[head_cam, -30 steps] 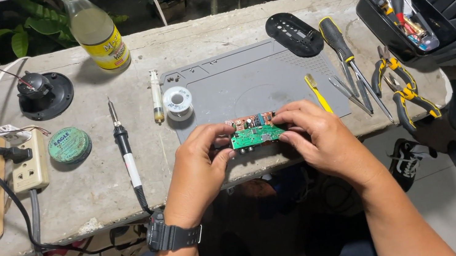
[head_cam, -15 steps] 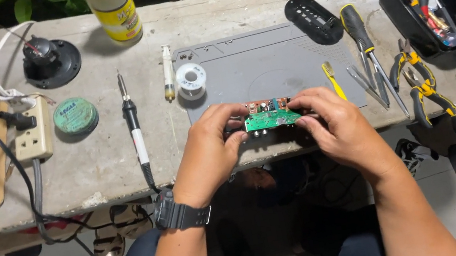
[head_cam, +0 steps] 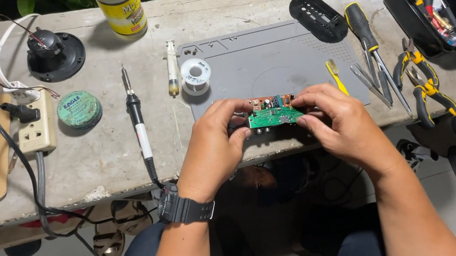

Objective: The person holds a small green circuit board and attaches it to a larger orange circuit board. They align the components and press them together to connect the two boards.

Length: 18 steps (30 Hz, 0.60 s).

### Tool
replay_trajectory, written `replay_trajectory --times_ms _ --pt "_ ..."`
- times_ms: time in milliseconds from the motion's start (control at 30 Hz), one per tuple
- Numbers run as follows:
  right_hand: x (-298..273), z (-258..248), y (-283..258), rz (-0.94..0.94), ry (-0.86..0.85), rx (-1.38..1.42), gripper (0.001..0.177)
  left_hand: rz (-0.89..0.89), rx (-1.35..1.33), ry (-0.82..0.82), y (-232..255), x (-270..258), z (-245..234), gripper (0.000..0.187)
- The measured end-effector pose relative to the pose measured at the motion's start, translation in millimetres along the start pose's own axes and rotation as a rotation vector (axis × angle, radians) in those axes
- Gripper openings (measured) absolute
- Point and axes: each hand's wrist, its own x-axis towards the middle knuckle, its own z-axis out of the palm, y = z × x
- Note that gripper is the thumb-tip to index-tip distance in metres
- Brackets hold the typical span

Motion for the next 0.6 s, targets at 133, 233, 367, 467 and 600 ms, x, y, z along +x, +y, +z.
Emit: replay_trajectory --times_ms 133,233,367,467,600 --pt "1.6 -0.3 -1.0 0.000 0.005 -0.007 0.026 0.009 0.006 0.001 -1.7 -0.2 1.0 0.039" --pt "1.0 1.1 0.8 0.008 0.015 0.006 0.027 0.018 0.008 0.003 -1.2 -0.5 1.2 0.039" --pt "0.4 1.4 -1.4 0.044 0.011 0.060 0.027 0.014 0.004 0.001 -0.1 0.7 1.1 0.045" --pt "1.0 -0.6 -2.4 0.067 0.002 0.099 0.027 0.003 -0.017 -0.003 -0.2 1.6 0.7 0.052" --pt "0.0 -3.4 -7.6 0.092 -0.017 0.150 0.027 -0.017 -0.067 -0.008 -5.0 2.3 2.8 0.054"
